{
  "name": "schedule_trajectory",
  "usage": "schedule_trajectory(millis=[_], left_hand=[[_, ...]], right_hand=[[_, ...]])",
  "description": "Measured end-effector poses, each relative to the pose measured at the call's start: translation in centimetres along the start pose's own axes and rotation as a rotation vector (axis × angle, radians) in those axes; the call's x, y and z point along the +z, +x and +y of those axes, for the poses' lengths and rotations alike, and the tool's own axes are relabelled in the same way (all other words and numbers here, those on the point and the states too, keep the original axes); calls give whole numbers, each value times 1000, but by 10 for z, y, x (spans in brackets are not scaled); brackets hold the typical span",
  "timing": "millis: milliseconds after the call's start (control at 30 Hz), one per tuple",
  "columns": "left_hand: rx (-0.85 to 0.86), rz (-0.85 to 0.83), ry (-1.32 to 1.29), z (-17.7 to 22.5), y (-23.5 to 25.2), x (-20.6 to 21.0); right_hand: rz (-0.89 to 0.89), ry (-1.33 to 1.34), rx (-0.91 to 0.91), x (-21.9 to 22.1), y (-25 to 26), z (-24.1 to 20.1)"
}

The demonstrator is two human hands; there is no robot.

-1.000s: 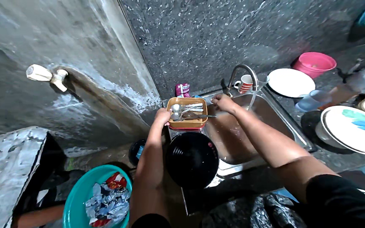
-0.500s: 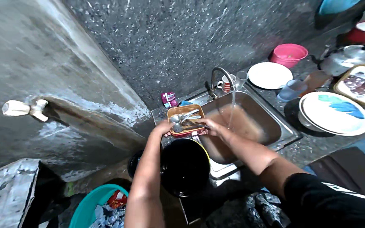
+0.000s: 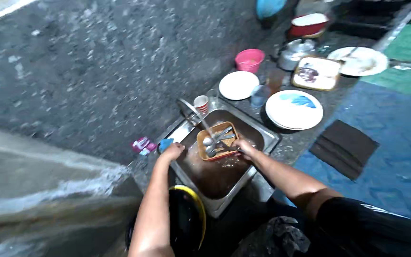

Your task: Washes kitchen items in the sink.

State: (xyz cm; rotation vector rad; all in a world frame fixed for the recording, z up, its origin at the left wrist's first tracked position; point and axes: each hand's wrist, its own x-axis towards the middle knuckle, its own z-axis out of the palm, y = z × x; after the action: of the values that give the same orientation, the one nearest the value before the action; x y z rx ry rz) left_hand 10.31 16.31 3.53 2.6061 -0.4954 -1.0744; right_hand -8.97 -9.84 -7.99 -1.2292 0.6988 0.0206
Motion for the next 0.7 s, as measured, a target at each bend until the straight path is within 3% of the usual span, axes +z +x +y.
schedule_trajectory(millis=[100, 200, 267, 400, 467, 567, 700], left_hand=[[-55, 115, -128, 23, 41, 15], [-148, 245, -342, 49, 60, 32], [-188, 356, -445, 60, 76, 47], [-121, 510, -729, 67, 104, 68], [-103, 551, -792, 63, 110, 76], [-254, 499, -737, 58, 99, 88], [-338, 276, -945, 52, 43, 109]], right_hand=[[-38, 31, 3, -20, -2, 2], [-58, 74, -111, -31, 7, 16], [-73, 64, -70, -36, 9, 20], [-104, -93, -24, -42, 21, 22], [-135, 6, -27, -40, 20, 13], [-207, 194, 2, -41, 25, -2], [-217, 111, 40, -42, 41, -28]])
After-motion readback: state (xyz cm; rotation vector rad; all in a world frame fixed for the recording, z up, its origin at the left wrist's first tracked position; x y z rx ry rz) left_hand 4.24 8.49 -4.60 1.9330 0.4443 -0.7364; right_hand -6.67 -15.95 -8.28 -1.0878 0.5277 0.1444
